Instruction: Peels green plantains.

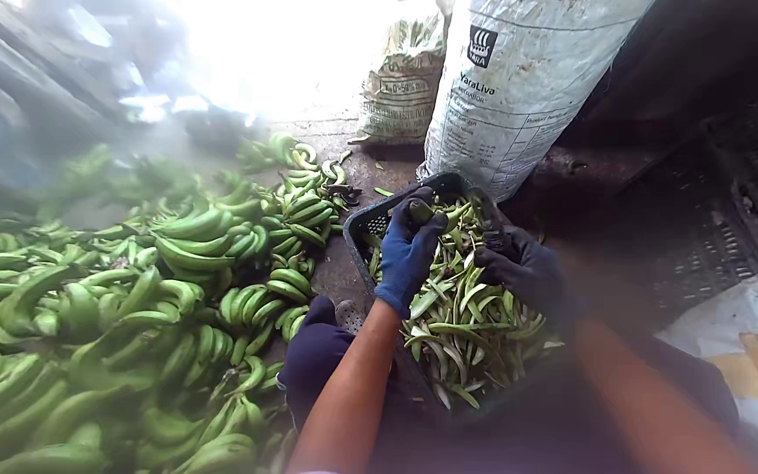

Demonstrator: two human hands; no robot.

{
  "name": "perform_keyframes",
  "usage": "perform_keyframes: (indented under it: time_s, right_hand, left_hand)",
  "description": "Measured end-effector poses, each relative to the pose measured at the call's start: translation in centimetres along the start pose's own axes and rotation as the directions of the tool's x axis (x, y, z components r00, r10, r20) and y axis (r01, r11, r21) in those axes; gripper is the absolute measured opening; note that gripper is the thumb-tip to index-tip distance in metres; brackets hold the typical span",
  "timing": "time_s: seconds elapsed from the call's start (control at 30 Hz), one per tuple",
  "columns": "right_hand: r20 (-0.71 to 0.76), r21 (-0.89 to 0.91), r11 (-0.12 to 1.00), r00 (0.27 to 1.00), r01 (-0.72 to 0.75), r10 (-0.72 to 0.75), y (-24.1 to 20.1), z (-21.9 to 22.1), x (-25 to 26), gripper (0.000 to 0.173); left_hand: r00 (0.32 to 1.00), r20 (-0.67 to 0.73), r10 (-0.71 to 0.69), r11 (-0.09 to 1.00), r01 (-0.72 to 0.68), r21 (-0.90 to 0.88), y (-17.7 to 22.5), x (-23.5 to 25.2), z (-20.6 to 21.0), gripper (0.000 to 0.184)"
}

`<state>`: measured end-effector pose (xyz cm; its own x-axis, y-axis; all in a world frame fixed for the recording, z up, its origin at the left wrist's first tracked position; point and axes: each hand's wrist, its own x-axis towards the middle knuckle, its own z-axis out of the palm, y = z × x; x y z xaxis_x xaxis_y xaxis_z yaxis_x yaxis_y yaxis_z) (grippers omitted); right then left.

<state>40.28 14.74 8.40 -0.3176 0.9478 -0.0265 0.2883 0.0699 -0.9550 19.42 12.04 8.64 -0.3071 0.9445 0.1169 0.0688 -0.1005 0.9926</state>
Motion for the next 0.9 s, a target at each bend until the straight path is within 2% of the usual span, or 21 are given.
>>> perform_keyframes:
  time_s: [0.07, 0.1, 0.13, 0.17, 0.2, 0.23, 0.27, 0.33, 0.4, 0.47, 0.6, 0.67, 0.73, 0.8, 0.87, 0.9]
  right_hand:
    - [0.024, 0.113, 0.991, 0.997, 0.07, -0.073, -0.4, 0.1, -0.4, 0.041]
    - [0.099, 0.055, 0.998, 0.995, -0.021, 0.016, -0.3, -0.1, -0.4, 0.037]
    - [0.211, -0.079, 0.981, 0.959, -0.176, 0.189, 0.0, -0.3, -0.3, 0.034]
    - [0.315, -0.218, 0.924, 0.873, -0.315, 0.372, 0.3, -0.2, -0.2, 0.037]
    - [0.38, -0.306, 0.872, 0.791, -0.382, 0.48, 0.6, 0.0, 0.0, 0.039]
    - [0.407, -0.292, 0.873, 0.775, -0.392, 0.484, 0.9, 0.1, 0.0, 0.042]
    - [0.408, -0.22, 0.909, 0.812, -0.355, 0.416, 1.4, -0.1, -0.1, 0.045]
    - [0.37, -0.032, 0.985, 0.914, -0.167, 0.167, 2.5, -0.7, 0.2, 0.049]
    - [0.319, 0.049, 0.998, 0.946, 0.043, -0.057, 2.5, -1.0, 0.3, 0.057]
    - [0.31, 0.03, 0.982, 0.932, 0.187, -0.187, 2.2, -0.8, 0.0, 0.062]
    - [0.353, -0.038, 0.918, 0.865, 0.395, -0.357, 1.9, -0.2, -0.5, 0.058]
    - [0.335, -0.147, 0.859, 0.842, 0.49, -0.422, 1.9, -0.3, -0.3, 0.055]
    - [0.294, -0.296, 0.808, 0.854, 0.509, -0.43, 1.2, -0.7, 0.3, 0.05]
    - [0.215, -0.435, 0.789, 0.901, 0.433, -0.376, 0.6, -1.6, 1.7, 0.048]
    - [0.072, -0.514, 0.807, 0.952, 0.291, -0.297, 0.6, -3.1, 3.3, 0.048]
    - [0.018, -0.521, 0.819, 0.962, 0.24, -0.271, 0.8, -4.0, 3.8, 0.051]
  left_hand:
    - [0.996, 0.06, 0.069, 0.997, -0.072, 0.037, 0.1, -0.4, -0.5, 0.045]
    - [0.991, 0.099, 0.092, 0.996, -0.093, 0.007, 0.2, -0.7, -0.8, 0.045]
    - [0.986, 0.141, 0.095, 0.994, -0.086, -0.064, 0.4, -1.0, -1.1, 0.046]
    - [0.979, 0.184, 0.084, 0.989, -0.06, -0.133, 0.6, -1.1, -1.4, 0.046]
    - [0.971, 0.227, 0.07, 0.979, -0.022, -0.205, 1.0, -0.9, -1.7, 0.046]
    - [0.963, 0.26, 0.074, 0.962, 0.0, -0.273, 1.3, -0.4, -1.9, 0.045]
    - [0.959, 0.277, 0.064, 0.95, 0.027, -0.312, 1.6, 0.1, -2.0, 0.047]
    - [0.962, 0.274, 0.018, 0.935, 0.081, -0.346, 1.7, 0.8, -1.9, 0.055]
    - [0.962, 0.271, -0.014, 0.941, 0.105, -0.323, 1.2, 1.3, -1.7, 0.065]
    - [0.976, 0.216, -0.028, 0.949, 0.094, -0.3, 0.6, 1.6, -1.1, 0.067]
    - [0.997, 0.007, -0.073, 0.947, 0.072, -0.314, 0.6, 1.3, 0.4, 0.046]
    - [0.997, -0.03, -0.078, 0.966, 0.068, -0.248, 1.0, 0.4, 1.0, 0.043]
    - [0.998, 0.062, -0.019, 0.996, 0.024, -0.089, 1.0, -1.1, 1.1, 0.044]
    - [0.977, 0.215, 0.001, 1.0, -0.001, 0.003, 1.1, -2.0, 1.2, 0.042]
    - [0.929, 0.352, -0.112, 0.985, 0.151, -0.085, 1.8, -2.4, 1.4, 0.034]
    - [0.887, 0.438, -0.145, 0.96, 0.233, -0.154, 2.1, -2.2, 1.3, 0.036]
